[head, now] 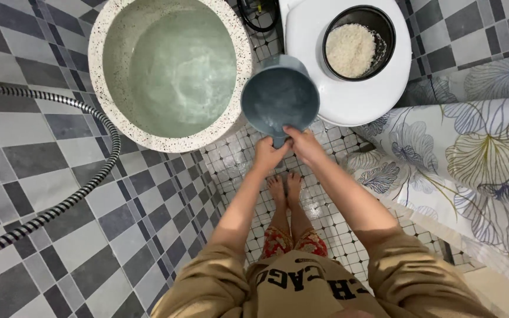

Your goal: Washing rice in a bowl using water from a tap and a basin in a bathroom.

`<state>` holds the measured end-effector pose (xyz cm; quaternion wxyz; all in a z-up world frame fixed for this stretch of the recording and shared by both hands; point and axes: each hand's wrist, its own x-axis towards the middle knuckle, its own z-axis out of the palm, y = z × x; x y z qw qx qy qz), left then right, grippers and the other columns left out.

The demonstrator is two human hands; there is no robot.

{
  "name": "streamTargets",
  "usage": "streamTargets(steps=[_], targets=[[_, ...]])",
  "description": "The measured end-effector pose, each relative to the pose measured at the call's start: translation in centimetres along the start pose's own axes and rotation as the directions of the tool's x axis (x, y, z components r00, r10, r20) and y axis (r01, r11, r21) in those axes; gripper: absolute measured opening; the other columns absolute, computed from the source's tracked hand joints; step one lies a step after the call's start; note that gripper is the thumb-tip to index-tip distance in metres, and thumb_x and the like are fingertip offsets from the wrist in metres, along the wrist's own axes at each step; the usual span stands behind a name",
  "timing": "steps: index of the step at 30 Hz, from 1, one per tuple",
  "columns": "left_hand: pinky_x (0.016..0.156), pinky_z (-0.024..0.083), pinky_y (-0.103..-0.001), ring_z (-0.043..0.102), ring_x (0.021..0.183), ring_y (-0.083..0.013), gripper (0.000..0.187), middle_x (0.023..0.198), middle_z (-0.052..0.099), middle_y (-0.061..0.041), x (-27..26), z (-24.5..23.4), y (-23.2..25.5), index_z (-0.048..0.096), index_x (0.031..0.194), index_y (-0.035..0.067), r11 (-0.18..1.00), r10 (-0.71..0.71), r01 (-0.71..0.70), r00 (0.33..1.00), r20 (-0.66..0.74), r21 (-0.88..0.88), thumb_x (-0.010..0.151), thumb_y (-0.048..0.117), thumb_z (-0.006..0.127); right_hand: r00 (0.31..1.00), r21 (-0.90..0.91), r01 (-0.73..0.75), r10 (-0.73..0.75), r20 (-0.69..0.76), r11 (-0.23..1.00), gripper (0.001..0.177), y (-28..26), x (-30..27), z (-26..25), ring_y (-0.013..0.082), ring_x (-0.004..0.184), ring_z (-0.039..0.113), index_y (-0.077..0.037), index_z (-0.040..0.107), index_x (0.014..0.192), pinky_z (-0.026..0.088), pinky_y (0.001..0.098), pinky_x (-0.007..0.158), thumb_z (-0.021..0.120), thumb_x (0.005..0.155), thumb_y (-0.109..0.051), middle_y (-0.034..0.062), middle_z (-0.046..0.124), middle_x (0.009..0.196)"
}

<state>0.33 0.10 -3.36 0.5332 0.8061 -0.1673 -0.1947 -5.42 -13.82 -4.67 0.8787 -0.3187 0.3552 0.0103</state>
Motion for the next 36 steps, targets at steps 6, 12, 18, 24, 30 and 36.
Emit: streamTargets(steps=[6,12,18,24,30,36], targets=[[0.086,0.054,-0.048,0.072,0.096,-0.0325,0.057,0.102,0.077,-0.015,3.5,-3.0,3.0,0.079,0.101,0.008,0.792,-0.041,-0.368,0.764,0.644,0.488,0.068,0.054,0.084,0.987,-0.319,0.114,-0.143,-0.069,0.941,0.025,1.7,0.8,-2.8,0.0179,0.083,0.06,0.004,0.066,0.117,0.049,0.0349,0.075,0.061,0.104,-0.017,0.0082,0.066,0.097],[0.111,0.028,-0.051,0.035,0.142,-0.0393,0.059,0.155,0.039,-0.016,6.1,2.9,-8.5,0.047,0.149,0.016,0.612,-0.077,-0.336,0.876,0.476,0.716,0.095,0.037,0.056,0.918,-0.648,0.361,-0.378,0.12,0.671,0.056,0.2,-1.0,-2.0,0.0298,0.125,0.058,-0.001,0.037,0.151,0.041,0.0396,0.11,0.055,0.098,-0.007,0.0176,0.063,0.131],[0.106,0.035,-0.049,0.045,0.129,-0.0349,0.048,0.141,0.05,-0.012,5.6,2.0,-7.1,0.055,0.137,0.016,0.64,-0.036,-0.39,0.846,0.533,0.662,0.096,0.039,0.059,0.926,-0.676,0.355,-0.341,0.16,0.646,0.054,-3.8,-6.0,1.9,0.0307,0.131,0.054,-0.004,0.034,0.154,0.04,0.0418,0.112,0.052,0.104,-0.01,0.0209,0.057,0.14],[0.1,0.043,-0.047,0.057,0.114,-0.0295,0.036,0.123,0.063,-0.008,5.8,0.4,-5.1,0.066,0.123,0.017,0.657,0.022,-0.453,0.81,0.586,0.603,0.097,0.041,0.063,0.88,-0.635,0.447,-0.438,0.184,0.63,0.067,-2.7,-5.5,1.8,0.0284,0.128,0.052,-0.004,0.02,0.158,0.042,0.0399,0.106,0.054,0.101,-0.014,0.0183,0.053,0.139],[0.098,0.051,-0.044,0.068,0.106,-0.0258,0.029,0.112,0.074,-0.007,6.1,-0.5,-10.5,0.074,0.114,0.012,0.846,-0.035,-0.356,0.704,0.71,0.396,0.093,0.03,0.068,0.92,-0.602,0.349,-0.386,0.072,0.718,0.033,0.1,-1.2,-1.1,0.0178,0.1,0.062,-0.001,0.061,0.127,0.05,0.032,0.089,0.058,0.103,-0.024,0.0083,0.068,0.107],[0.093,0.051,-0.036,0.066,0.107,-0.0194,0.052,0.117,0.072,-0.006,1.1,-3.6,-0.5,0.068,0.122,0.007,0.975,-0.189,0.218,0.717,0.671,0.042,0.08,0.033,0.085,0.992,-0.488,-0.117,0.077,-0.102,0.865,0.053,1.1,-0.1,-1.7,0.0174,0.077,0.06,0.005,0.07,0.103,0.047,0.032,0.073,0.065,0.098,-0.047,0.0083,0.067,0.088]])
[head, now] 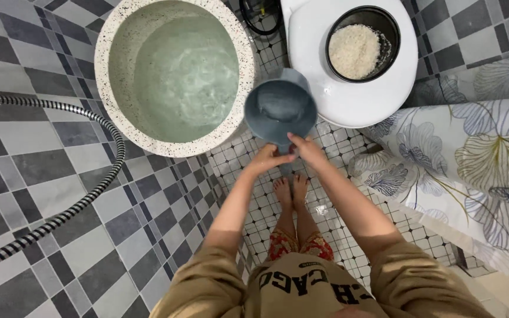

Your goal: Washing rice in a bowl using water from a tap and a basin in a bathroom.

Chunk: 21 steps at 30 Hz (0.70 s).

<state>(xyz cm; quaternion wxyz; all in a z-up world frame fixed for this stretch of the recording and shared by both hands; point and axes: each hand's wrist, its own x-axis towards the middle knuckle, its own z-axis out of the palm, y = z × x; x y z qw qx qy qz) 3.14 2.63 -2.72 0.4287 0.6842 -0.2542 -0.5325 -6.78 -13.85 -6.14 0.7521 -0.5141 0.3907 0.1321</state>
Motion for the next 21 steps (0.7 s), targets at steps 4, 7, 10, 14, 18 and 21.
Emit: streamTargets(steps=[4,7,10,14,18,21], targets=[[0.085,0.053,-0.034,0.067,0.097,-0.0207,0.046,0.105,0.073,-0.006,-0.9,1.9,-4.3,0.071,0.118,0.006,0.978,-0.161,0.13,0.967,-0.195,-0.164,0.09,0.041,0.077,0.985,0.204,-0.083,0.05,0.163,0.975,0.068,3.6,0.9,0.4,0.0224,0.093,0.065,0.007,0.064,0.118,0.056,0.0367,0.088,0.067,0.099,-0.058,0.014,0.068,0.103],[0.088,0.051,-0.03,0.066,0.102,-0.0158,0.043,0.11,0.072,-0.003,-2.2,2.2,-7.6,0.066,0.119,0.005,0.957,-0.054,-0.011,0.974,-0.218,-0.289,0.094,0.04,0.073,0.97,0.058,-0.121,0.105,0.219,0.991,0.083,4.4,-0.6,0.5,0.0202,0.123,0.058,-0.004,0.056,0.143,0.042,0.037,0.103,0.054,0.093,-0.07,0.009,0.065,0.135],[0.069,0.048,-0.045,0.06,0.074,-0.0325,0.041,0.087,0.064,-0.023,-3.8,2.1,-10.1,0.058,0.114,-0.006,0.921,-0.237,0.193,0.967,-0.094,-0.338,0.105,0.031,0.071,0.92,0.256,-0.301,0.208,0.333,0.919,0.089,8.7,0.0,-0.7,0.0317,0.135,0.051,-0.007,0.043,0.152,0.04,0.047,0.111,0.052,0.089,-0.07,0.016,0.057,0.145],[0.082,0.053,-0.042,0.069,0.094,-0.0326,0.03,0.105,0.074,-0.019,-5.6,2.8,-14.7,0.069,0.12,0.002,0.977,0.008,0.035,0.98,-0.196,0.212,0.093,0.017,0.071,0.96,0.022,-0.267,0.265,0.089,0.963,0.097,12.9,0.7,-2.6,0.0314,0.146,0.04,-0.01,0.037,0.157,0.029,0.0506,0.112,0.052,0.086,-0.074,0.0098,0.045,0.155],[0.08,0.059,-0.043,0.074,0.095,-0.0341,0.023,0.106,0.074,-0.021,-7.3,5.1,-17.9,0.073,0.114,-0.001,0.673,-0.433,0.357,0.9,-0.047,0.648,0.094,0.001,0.062,0.956,-0.111,-0.292,0.29,-0.039,0.95,0.094,13.6,-0.2,-3.2,0.0335,0.141,0.045,-0.011,0.031,0.157,0.035,0.057,0.105,0.056,0.086,-0.068,0.014,0.052,0.153],[0.075,0.061,-0.047,0.071,0.096,-0.0345,0.037,0.111,0.071,-0.019,-8.6,7.4,-17.9,0.064,0.129,0.008,0.565,-0.547,0.471,0.829,-0.12,0.678,0.093,0.0,0.059,0.972,-0.16,-0.237,0.235,-0.03,0.958,0.083,15.2,0.3,-3.9,0.0404,0.128,0.053,-0.002,0.047,0.151,0.047,0.0529,0.103,0.058,0.092,-0.06,0.0219,0.057,0.144]])
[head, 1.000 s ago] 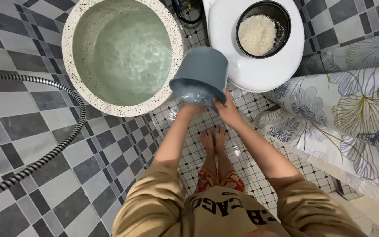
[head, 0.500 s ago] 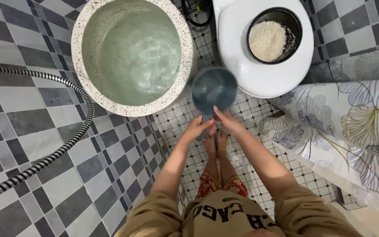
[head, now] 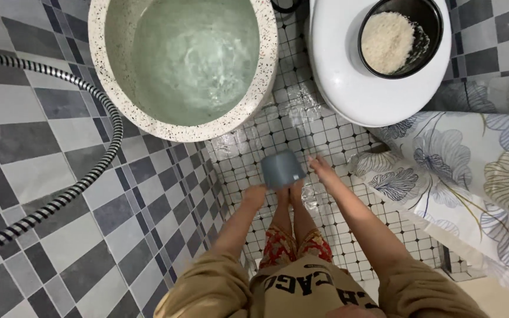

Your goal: Washing rice in a bowl using water from a tap and a basin in a bathroom.

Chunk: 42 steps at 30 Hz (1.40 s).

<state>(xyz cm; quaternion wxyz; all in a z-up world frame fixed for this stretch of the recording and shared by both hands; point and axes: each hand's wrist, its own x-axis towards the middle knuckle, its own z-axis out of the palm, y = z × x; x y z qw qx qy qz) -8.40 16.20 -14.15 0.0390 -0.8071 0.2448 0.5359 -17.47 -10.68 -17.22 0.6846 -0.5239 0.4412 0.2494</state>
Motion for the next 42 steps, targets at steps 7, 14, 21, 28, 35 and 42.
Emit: streamTargets(steps=[7,14,21,28,35,42], targets=[[0.076,0.062,-0.039,0.072,0.098,-0.0297,0.039,0.111,0.071,-0.02,-1.0,0.6,0.4,0.063,0.123,-0.004,0.99,0.01,0.017,0.982,-0.191,0.142,0.085,0.003,0.07,0.999,0.04,-0.022,0.024,-0.033,0.999,0.082,0.2,0.7,0.5,0.0296,0.124,0.051,-0.016,0.033,0.156,0.041,0.0483,0.102,0.061,0.089,-0.055,0.012,0.056,0.143],[0.09,0.055,-0.048,0.066,0.103,-0.0406,0.046,0.124,0.061,-0.026,-1.9,-4.2,2.8,0.05,0.136,-0.003,0.981,0.15,-0.034,0.758,-0.635,0.191,0.092,0.009,0.061,0.991,0.257,0.022,0.013,-0.134,0.966,0.076,-8.2,-5.0,1.7,0.0318,0.136,0.043,-0.018,0.036,0.154,0.038,0.0518,0.104,0.045,0.095,-0.065,0.0052,0.044,0.151],[0.099,0.042,-0.052,0.054,0.11,-0.0459,0.072,0.123,0.055,-0.032,-8.7,-12.2,5.2,0.043,0.141,-0.012,0.984,0.167,-0.159,0.647,-0.744,0.083,0.072,-0.001,0.06,0.939,0.737,0.221,-0.344,0.016,0.638,0.029,-14.3,-3.5,-0.7,0.0188,0.113,0.064,-0.009,0.057,0.129,0.051,0.0398,0.102,0.057,0.111,-0.032,0.0041,0.067,0.124],[0.096,0.046,-0.052,0.057,0.109,-0.0415,0.044,0.116,0.057,-0.024,-14.1,-18.5,3.5,0.053,0.129,0.002,0.991,0.074,-0.134,0.456,-0.887,0.015,0.085,0.003,0.058,0.908,0.524,0.276,-0.397,0.134,0.806,0.026,-26.4,-11.4,0.5,0.0168,0.093,0.063,-0.014,0.068,0.124,0.045,0.0365,0.075,0.063,0.106,-0.031,0.001,0.069,0.11],[0.091,0.05,-0.052,0.059,0.106,-0.0437,0.064,0.117,0.06,-0.027,-17.7,-26.2,1.4,0.042,0.146,-0.006,0.984,-0.109,-0.099,0.302,-0.947,-0.146,0.084,-0.001,0.056,0.938,0.44,0.21,-0.307,0.161,0.873,0.048,-30.4,-13.4,0.8,0.0266,0.113,0.061,-0.016,0.061,0.138,0.051,0.0452,0.096,0.061,0.097,-0.041,0.009,0.064,0.126],[0.081,0.057,-0.052,0.068,0.095,-0.0445,0.059,0.113,0.064,-0.027,-15.5,-33.3,-1.0,0.038,0.148,-0.005,0.937,-0.345,0.105,0.43,-0.834,-0.334,0.091,0.004,0.054,0.793,-0.016,0.577,-0.564,-0.229,0.817,0.07,-29.8,-6.6,-3.4,0.0333,0.123,0.056,-0.011,0.056,0.146,0.044,0.0486,0.108,0.075,0.09,-0.05,0.0187,0.061,0.132]])
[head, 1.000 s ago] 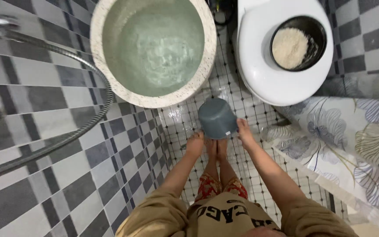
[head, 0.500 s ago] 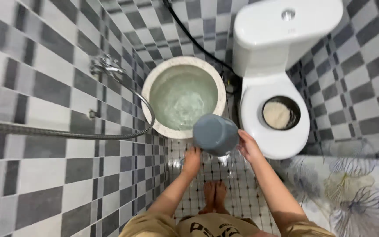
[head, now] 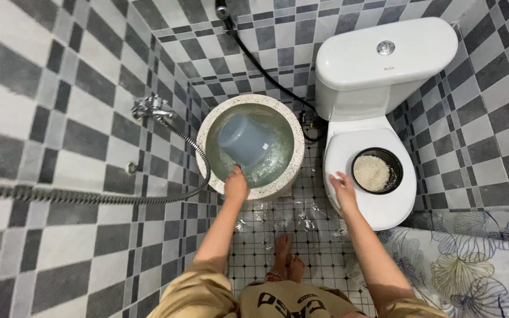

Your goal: Washing rice in a bowl using water from a tap and a basin in a bathroom.

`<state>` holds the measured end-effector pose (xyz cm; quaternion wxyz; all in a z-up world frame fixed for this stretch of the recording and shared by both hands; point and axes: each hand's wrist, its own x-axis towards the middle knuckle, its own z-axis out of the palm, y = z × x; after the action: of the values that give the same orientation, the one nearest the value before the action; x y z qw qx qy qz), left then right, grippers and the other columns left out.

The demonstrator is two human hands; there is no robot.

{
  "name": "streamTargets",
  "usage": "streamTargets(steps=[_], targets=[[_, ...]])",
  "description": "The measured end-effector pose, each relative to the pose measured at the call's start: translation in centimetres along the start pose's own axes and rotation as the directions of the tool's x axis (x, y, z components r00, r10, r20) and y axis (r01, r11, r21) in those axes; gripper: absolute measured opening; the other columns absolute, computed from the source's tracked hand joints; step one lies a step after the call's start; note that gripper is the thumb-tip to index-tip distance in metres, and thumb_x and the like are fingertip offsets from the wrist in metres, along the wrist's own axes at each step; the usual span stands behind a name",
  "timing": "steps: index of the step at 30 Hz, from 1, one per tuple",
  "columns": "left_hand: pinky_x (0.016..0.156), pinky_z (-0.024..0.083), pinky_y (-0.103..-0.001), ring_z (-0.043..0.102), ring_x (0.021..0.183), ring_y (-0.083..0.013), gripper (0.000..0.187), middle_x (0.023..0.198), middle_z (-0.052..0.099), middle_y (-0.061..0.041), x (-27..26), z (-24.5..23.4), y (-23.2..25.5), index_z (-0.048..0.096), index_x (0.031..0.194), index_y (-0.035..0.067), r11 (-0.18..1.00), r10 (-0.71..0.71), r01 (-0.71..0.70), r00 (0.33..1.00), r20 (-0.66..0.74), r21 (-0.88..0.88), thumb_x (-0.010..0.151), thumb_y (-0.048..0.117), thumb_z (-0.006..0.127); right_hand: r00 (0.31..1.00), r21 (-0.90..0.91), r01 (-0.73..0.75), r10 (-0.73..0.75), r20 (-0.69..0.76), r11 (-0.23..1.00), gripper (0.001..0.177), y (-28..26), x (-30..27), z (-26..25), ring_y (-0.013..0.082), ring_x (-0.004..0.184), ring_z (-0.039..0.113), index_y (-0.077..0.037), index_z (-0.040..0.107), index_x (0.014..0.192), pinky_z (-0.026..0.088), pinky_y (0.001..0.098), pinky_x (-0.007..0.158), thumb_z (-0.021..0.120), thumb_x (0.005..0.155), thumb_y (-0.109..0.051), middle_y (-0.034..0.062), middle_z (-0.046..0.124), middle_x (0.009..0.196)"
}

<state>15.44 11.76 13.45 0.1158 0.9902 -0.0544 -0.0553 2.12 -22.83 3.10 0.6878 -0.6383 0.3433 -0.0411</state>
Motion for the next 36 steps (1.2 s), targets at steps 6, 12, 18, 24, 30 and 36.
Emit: streamTargets(steps=[6,12,18,24,30,36], targets=[[0.091,0.058,-0.049,0.071,0.109,-0.0424,0.034,0.122,0.066,-0.026,7.8,4.4,-0.8,0.049,0.132,-0.001,0.984,-0.081,0.043,0.973,0.217,0.174,0.101,0.013,0.051,0.891,-0.551,-0.178,-0.104,-0.442,0.815,0.097,-3.2,0.3,-6.8,0.0487,0.146,0.029,-0.014,0.036,0.162,0.025,0.0697,0.113,0.08,0.083,-0.048,0.0275,0.03,0.161],[0.085,0.057,-0.055,0.063,0.116,-0.0406,0.064,0.134,0.058,-0.026,11.8,11.7,-1.5,0.035,0.142,-0.009,0.921,-0.273,0.152,0.909,0.316,0.359,0.092,0.023,0.059,0.738,-0.485,-0.231,-0.174,-0.652,0.843,0.122,9.8,4.5,-15.8,0.0593,0.142,0.027,-0.014,0.003,0.17,0.034,0.0724,0.11,0.091,0.092,-0.048,0.0365,0.014,0.161],[0.093,0.055,-0.049,0.068,0.115,-0.0392,0.043,0.126,0.067,-0.028,13.0,16.4,0.6,0.058,0.131,-0.002,0.988,-0.134,0.08,0.879,0.457,0.135,0.1,0.028,0.057,0.821,0.659,-0.288,0.533,-0.204,0.695,0.104,6.0,2.8,-15.0,0.0619,0.11,0.058,-0.044,-0.012,0.16,0.056,0.0642,0.083,0.064,0.094,-0.015,0.0293,0.012,0.164],[0.041,0.038,-0.036,0.047,0.045,-0.0178,0.039,0.063,0.054,-0.005,15.3,16.5,-1.3,0.062,0.085,0.007,0.4,-0.083,0.737,0.621,0.779,-0.545,0.101,0.043,0.055,0.872,0.75,-0.27,0.483,-0.076,0.604,0.084,7.4,4.2,-13.2,0.0651,0.114,0.058,-0.043,0.004,0.16,0.057,0.0641,0.091,0.048,0.102,-0.002,0.0346,0.022,0.158],[0.036,0.032,-0.029,0.039,0.038,-0.0132,0.051,0.055,0.049,0.0,12.9,13.4,-3.7,0.063,0.085,0.008,0.026,0.042,0.822,0.568,0.822,-0.569,0.103,0.053,0.047,0.943,0.869,-0.095,0.324,-0.078,0.485,0.068,11.5,6.5,-12.3,0.0584,0.127,0.056,-0.021,0.016,0.156,0.053,0.0633,0.093,0.048,0.101,0.004,0.0328,0.03,0.159],[0.036,0.029,-0.027,0.037,0.04,-0.0106,0.049,0.057,0.048,0.0,9.0,6.9,-0.8,0.062,0.09,0.004,-0.016,0.061,0.748,0.663,0.746,-0.664,0.106,0.048,0.047,0.924,0.863,-0.068,0.358,-0.135,0.5,0.079,9.7,7.4,-11.3,0.0569,0.129,0.053,-0.025,0.012,0.156,0.052,0.0633,0.094,0.036,0.092,0.014,0.0318,0.032,0.153]])
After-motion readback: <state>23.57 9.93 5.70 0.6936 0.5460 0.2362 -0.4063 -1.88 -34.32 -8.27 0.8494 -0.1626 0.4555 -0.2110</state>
